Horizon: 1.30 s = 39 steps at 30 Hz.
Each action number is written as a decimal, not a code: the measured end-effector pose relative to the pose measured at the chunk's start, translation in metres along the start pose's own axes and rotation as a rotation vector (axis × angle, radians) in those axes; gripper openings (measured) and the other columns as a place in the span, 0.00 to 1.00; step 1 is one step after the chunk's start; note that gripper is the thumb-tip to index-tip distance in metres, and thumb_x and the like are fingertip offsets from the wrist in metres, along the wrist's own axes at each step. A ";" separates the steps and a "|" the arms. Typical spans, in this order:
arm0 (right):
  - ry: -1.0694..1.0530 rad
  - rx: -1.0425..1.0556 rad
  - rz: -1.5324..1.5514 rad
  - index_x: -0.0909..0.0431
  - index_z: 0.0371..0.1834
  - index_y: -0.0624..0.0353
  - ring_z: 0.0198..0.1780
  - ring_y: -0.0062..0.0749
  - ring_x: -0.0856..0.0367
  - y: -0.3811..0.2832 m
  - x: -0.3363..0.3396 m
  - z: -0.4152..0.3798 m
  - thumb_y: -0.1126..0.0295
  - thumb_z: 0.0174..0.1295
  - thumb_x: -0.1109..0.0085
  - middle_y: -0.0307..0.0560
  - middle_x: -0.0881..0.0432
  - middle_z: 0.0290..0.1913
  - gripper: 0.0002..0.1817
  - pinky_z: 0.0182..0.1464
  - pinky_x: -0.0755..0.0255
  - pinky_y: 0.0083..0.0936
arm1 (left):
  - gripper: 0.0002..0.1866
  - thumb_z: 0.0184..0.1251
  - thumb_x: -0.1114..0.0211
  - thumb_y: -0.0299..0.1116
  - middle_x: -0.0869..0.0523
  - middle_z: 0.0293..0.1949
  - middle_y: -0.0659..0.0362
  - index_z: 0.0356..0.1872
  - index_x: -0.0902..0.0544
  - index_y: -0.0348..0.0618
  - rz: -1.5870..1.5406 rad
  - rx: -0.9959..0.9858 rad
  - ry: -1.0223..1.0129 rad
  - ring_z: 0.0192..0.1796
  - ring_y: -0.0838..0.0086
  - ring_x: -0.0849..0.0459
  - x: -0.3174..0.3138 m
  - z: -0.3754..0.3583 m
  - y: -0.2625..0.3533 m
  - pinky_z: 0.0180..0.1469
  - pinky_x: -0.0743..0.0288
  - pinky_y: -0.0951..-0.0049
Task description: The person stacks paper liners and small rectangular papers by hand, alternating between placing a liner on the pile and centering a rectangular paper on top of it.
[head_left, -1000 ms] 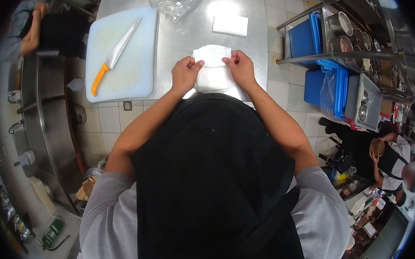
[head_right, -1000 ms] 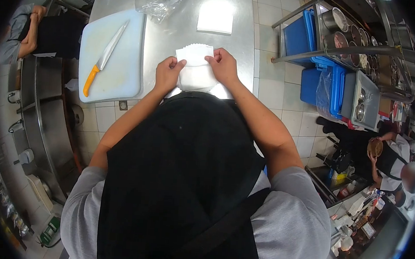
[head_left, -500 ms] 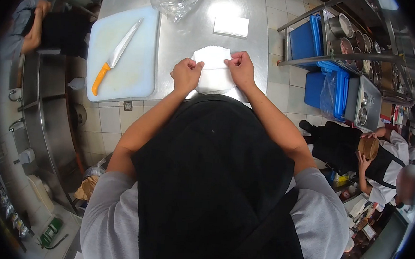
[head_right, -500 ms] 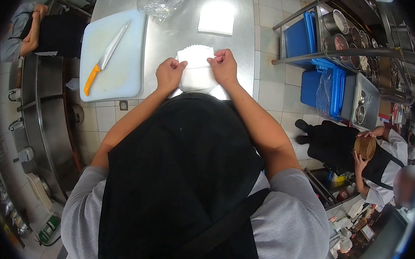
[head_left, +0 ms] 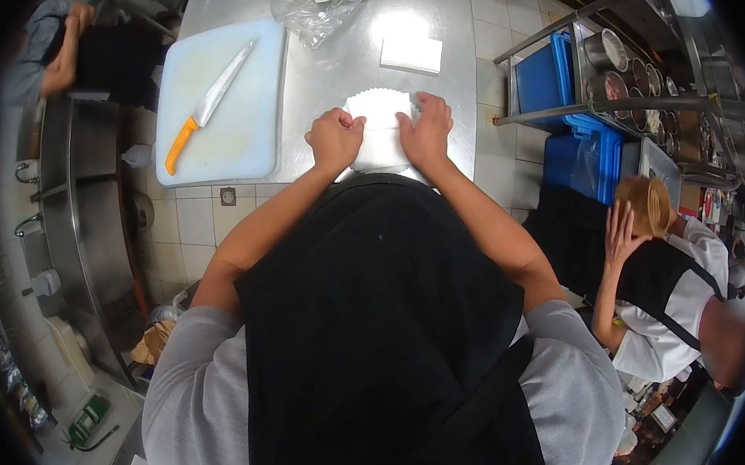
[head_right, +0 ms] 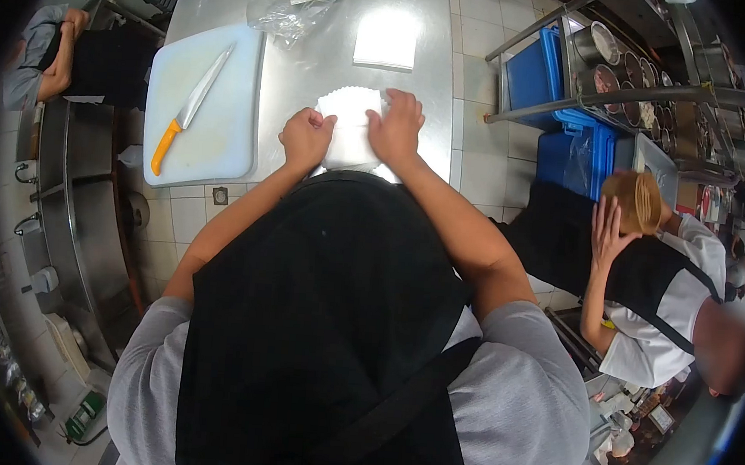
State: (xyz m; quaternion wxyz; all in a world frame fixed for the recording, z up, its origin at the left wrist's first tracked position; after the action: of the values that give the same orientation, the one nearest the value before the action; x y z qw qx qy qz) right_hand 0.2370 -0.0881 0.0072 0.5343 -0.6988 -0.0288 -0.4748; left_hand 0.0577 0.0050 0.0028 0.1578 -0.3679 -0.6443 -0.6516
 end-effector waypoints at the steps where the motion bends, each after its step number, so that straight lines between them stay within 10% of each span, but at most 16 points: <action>1: 0.060 0.296 -0.077 0.28 0.65 0.62 0.66 0.49 0.25 -0.019 0.009 -0.009 0.67 0.58 0.25 0.57 0.23 0.63 0.32 0.68 0.34 0.51 | 0.13 0.59 0.23 0.43 0.11 0.31 0.58 0.29 0.14 0.46 0.011 -0.004 0.006 0.40 0.58 0.13 0.000 -0.001 0.000 0.50 0.31 0.50; 5: -0.228 0.759 -0.373 0.40 0.82 0.66 0.85 0.58 0.46 -0.055 0.008 -0.027 0.49 0.65 0.32 0.67 0.42 0.83 0.48 0.81 0.51 0.61 | 0.13 0.59 0.24 0.43 0.11 0.33 0.58 0.30 0.14 0.46 0.005 -0.015 0.000 0.44 0.56 0.14 -0.003 -0.003 -0.005 0.50 0.32 0.50; 14: -0.323 0.590 -0.582 0.45 0.84 0.69 0.88 0.59 0.54 -0.016 -0.006 -0.031 0.37 0.67 0.41 0.69 0.49 0.86 0.54 0.81 0.58 0.73 | 0.22 0.63 0.25 0.46 0.14 0.55 0.50 0.52 0.15 0.44 0.121 -0.191 0.176 0.59 0.52 0.19 0.005 -0.010 0.020 0.59 0.33 0.45; 19: -0.364 0.642 -0.585 0.48 0.85 0.71 0.88 0.63 0.58 -0.004 -0.019 -0.032 0.42 0.70 0.44 0.70 0.52 0.86 0.51 0.80 0.62 0.77 | 0.49 0.73 0.36 0.58 0.37 0.80 0.36 0.81 0.41 0.29 -0.100 -1.042 -0.416 0.83 0.41 0.42 -0.016 -0.020 0.081 0.84 0.55 0.43; 24: -0.357 0.529 -0.966 0.52 0.88 0.62 0.89 0.63 0.65 -0.009 -0.023 -0.027 0.44 0.73 0.50 0.67 0.59 0.89 0.48 0.81 0.67 0.76 | 0.47 0.79 0.47 0.63 0.52 0.85 0.33 0.81 0.40 0.30 0.152 -0.967 -0.479 0.88 0.41 0.59 -0.056 -0.013 0.046 0.86 0.66 0.42; 36: -0.361 0.355 -0.511 0.50 0.86 0.70 0.90 0.61 0.66 0.001 0.011 -0.038 0.40 0.70 0.44 0.72 0.60 0.88 0.54 0.80 0.68 0.77 | 0.58 0.72 0.56 0.79 0.56 0.88 0.42 0.87 0.50 0.38 0.635 -0.623 -0.319 0.89 0.44 0.65 0.002 -0.008 -0.014 0.78 0.74 0.20; 38: -0.315 0.183 -0.556 0.51 0.86 0.69 0.89 0.62 0.64 0.013 0.030 -0.042 0.38 0.70 0.43 0.76 0.57 0.86 0.55 0.80 0.68 0.77 | 0.55 0.74 0.47 0.72 0.55 0.88 0.44 0.87 0.50 0.41 0.668 -0.613 -0.321 0.90 0.48 0.62 0.030 -0.011 0.006 0.80 0.70 0.23; 39: -0.066 0.325 -0.469 0.43 0.83 0.67 0.83 0.65 0.45 0.013 0.043 -0.049 0.49 0.68 0.34 0.73 0.38 0.78 0.48 0.79 0.51 0.69 | 0.50 0.73 0.40 0.64 0.48 0.86 0.44 0.85 0.43 0.41 0.470 -0.704 -0.312 0.88 0.49 0.55 0.040 -0.011 0.009 0.81 0.62 0.29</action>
State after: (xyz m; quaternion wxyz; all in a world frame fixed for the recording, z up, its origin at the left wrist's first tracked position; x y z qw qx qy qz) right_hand 0.2367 -0.1518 0.0270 0.5138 -0.5934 -0.2825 -0.5515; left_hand 0.0336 0.0040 0.0382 0.0678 -0.6294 -0.2982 -0.7143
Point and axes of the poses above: each hand's wrist, its own z-axis towards the middle knuckle, its own x-axis out of the back of the hand, y = z × x, the point moved 2 cm from there along z, towards the middle knuckle
